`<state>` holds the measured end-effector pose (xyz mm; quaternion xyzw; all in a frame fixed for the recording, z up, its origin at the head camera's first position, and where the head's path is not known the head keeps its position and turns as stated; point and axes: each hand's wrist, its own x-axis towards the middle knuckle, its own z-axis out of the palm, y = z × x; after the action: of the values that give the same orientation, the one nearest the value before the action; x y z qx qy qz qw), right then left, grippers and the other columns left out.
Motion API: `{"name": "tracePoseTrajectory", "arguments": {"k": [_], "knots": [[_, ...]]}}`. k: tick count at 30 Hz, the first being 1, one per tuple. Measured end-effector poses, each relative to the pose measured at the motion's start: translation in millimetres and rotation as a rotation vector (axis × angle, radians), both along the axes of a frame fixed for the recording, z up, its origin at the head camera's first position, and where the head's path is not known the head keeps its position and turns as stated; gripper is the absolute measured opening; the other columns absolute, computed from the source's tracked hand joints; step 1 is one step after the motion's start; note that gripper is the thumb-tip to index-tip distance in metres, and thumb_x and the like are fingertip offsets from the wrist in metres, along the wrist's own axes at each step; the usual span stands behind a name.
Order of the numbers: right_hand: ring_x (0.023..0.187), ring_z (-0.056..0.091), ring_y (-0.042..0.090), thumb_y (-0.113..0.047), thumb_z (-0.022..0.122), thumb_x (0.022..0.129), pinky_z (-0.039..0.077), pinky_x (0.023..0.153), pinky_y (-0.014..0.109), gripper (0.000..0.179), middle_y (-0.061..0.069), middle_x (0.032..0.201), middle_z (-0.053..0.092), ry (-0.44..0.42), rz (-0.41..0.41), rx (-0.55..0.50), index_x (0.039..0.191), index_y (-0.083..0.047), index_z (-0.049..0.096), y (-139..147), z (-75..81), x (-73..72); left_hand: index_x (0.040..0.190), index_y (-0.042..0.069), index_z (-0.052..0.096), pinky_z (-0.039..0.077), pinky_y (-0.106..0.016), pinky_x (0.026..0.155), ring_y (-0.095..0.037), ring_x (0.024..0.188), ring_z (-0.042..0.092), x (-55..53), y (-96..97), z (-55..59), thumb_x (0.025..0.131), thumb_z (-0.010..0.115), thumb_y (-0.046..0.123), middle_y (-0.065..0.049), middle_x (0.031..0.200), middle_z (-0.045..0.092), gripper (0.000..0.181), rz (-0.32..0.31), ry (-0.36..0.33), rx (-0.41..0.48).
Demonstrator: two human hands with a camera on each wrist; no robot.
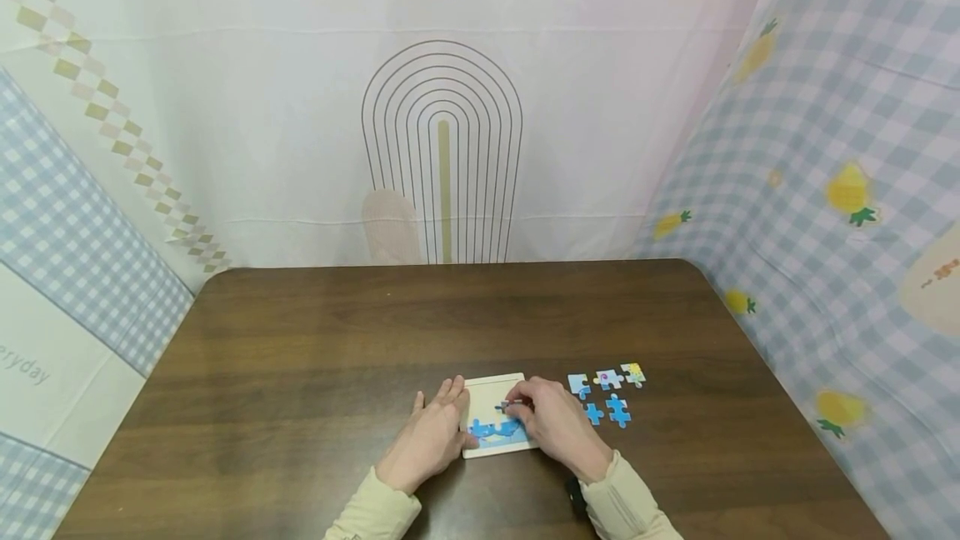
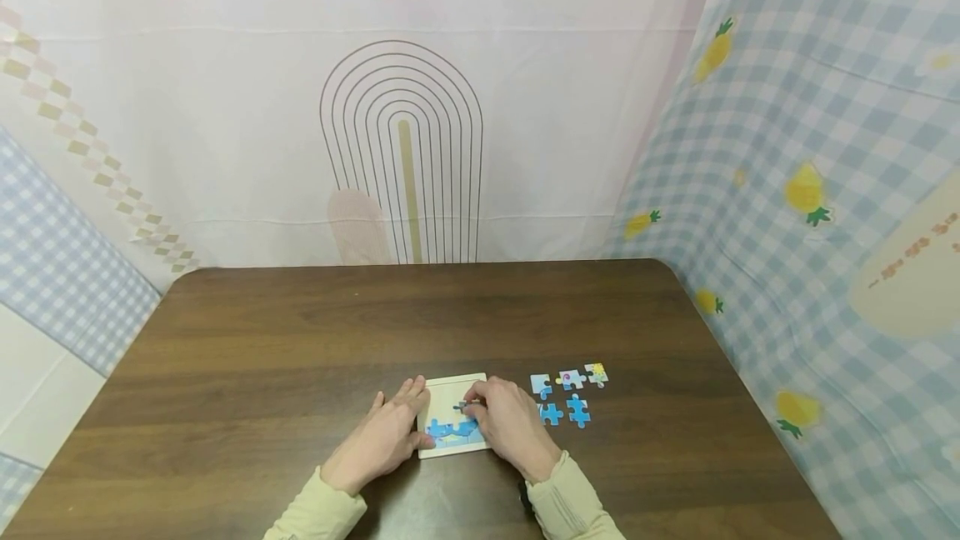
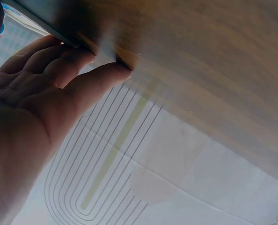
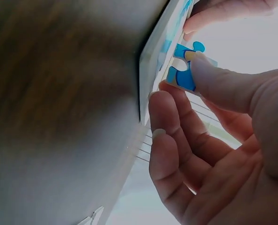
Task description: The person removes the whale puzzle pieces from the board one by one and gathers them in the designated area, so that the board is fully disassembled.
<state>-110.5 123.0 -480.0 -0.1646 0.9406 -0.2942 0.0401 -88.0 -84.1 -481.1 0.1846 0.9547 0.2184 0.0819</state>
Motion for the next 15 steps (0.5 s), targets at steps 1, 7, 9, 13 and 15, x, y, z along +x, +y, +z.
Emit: {"name": "tracePoseTrajectory", "arguments": {"k": [1, 7, 9, 13, 15], "knots": [[0.065, 0.049, 0.004, -0.021, 0.069, 0.091, 0.041, 0.057, 0.023, 0.006, -0.011, 0.082, 0.061, 0.002, 0.0, -0.002, 0.089, -0.017, 0.073, 0, -0.2, 0.3, 0.134, -0.005, 0.052, 0.028, -0.067, 0.104, -0.037, 0.138, 0.036, -0.1, 0.0, 0.1, 0.083, 0.075, 0.03, -0.022, 0.149, 0.04, 0.066, 0.0, 0.0, -0.001], [0.065, 0.049, 0.003, -0.022, 0.066, 0.093, 0.042, 0.057, 0.023, 0.006, -0.012, 0.081, 0.059, 0.037, 0.006, -0.005, 0.09, -0.019, 0.071, 4, 0.5, 3.9, 0.134, -0.005, 0.053, 0.029, -0.067, 0.103, -0.037, 0.137, 0.037, -0.5, 0.5, -0.4, 0.083, 0.075, 0.03, -0.022, 0.148, 0.04, 0.066, -0.003, 0.005, -0.007], [0.064, 0.048, 0.004, -0.021, 0.065, 0.094, 0.041, 0.057, 0.023, 0.005, -0.012, 0.081, 0.056, 0.047, -0.004, -0.002, 0.092, -0.019, 0.069, 6, 1.4, 5.3, 0.134, -0.005, 0.052, 0.029, -0.067, 0.103, -0.037, 0.138, 0.037, -0.8, 0.6, -0.8, 0.083, 0.075, 0.03, -0.022, 0.148, 0.04, 0.066, -0.001, 0.002, -0.003], [0.066, 0.046, 0.006, -0.018, 0.062, 0.095, 0.041, 0.059, 0.023, 0.005, -0.012, 0.082, 0.052, 0.04, -0.039, 0.0, 0.094, -0.019, 0.067, 12, 3.6, 7.3, 0.135, -0.006, 0.052, 0.028, -0.067, 0.103, -0.037, 0.138, 0.036, -1.4, 0.7, -1.5, 0.083, 0.075, 0.029, -0.022, 0.148, 0.039, 0.067, 0.004, -0.003, 0.008], [0.067, 0.046, 0.007, -0.017, 0.062, 0.096, 0.041, 0.059, 0.023, 0.006, -0.012, 0.082, 0.052, 0.032, -0.057, 0.002, 0.095, -0.02, 0.067, 17, 4.9, 7.9, 0.135, -0.006, 0.051, 0.027, -0.067, 0.104, -0.037, 0.138, 0.035, -1.5, 0.5, -2.3, 0.083, 0.075, 0.029, -0.022, 0.149, 0.039, 0.067, 0.006, -0.008, 0.011]]}}
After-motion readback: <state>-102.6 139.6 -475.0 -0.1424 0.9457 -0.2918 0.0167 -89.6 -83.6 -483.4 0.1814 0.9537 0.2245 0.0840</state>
